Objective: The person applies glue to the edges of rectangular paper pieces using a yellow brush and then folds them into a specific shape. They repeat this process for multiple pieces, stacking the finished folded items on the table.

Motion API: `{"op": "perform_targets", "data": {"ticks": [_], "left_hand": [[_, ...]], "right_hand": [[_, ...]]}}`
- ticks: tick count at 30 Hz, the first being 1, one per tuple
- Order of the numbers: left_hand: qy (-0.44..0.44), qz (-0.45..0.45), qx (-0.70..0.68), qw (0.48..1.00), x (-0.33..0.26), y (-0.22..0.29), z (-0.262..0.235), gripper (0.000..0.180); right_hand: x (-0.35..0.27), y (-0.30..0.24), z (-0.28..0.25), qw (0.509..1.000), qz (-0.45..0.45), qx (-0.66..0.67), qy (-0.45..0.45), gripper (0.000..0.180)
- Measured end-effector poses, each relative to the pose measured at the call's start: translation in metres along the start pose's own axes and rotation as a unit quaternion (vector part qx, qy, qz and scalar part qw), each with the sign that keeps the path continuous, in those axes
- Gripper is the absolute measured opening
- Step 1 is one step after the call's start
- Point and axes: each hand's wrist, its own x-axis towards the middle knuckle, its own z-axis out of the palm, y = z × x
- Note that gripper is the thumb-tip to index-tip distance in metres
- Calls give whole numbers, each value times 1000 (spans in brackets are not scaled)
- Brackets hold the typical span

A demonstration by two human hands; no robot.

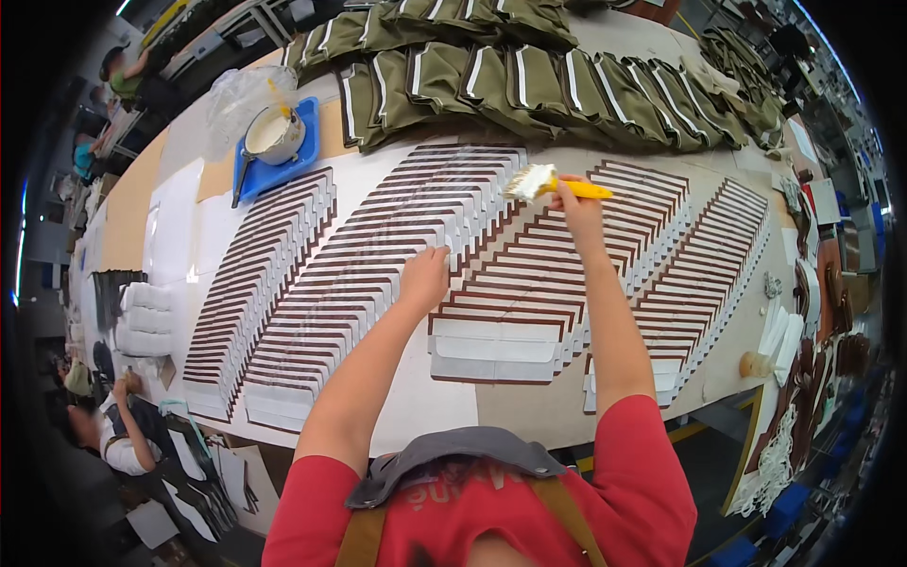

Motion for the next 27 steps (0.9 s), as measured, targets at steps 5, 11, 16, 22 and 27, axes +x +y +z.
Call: {"op": "perform_targets", "data": {"ticks": [5,11,16,22,27], "left_hand": [[204,162,62,963,52,-9,5,36],[144,99,116,978,76,0,7,30],[129,82,136,979,78,0,8,33],[147,36,88,985,80,1,7,35],[212,-67,-129,966,88,-13,15,26]], "right_hand": [[26,0,66,980,-102,-62,-160,16],[72,2,55,909,-225,-288,-200,20],[71,-9,59,880,-290,-298,-230,16],[69,-17,54,876,-257,-357,-198,17],[35,-51,34,949,-107,-233,-182,14]]}}
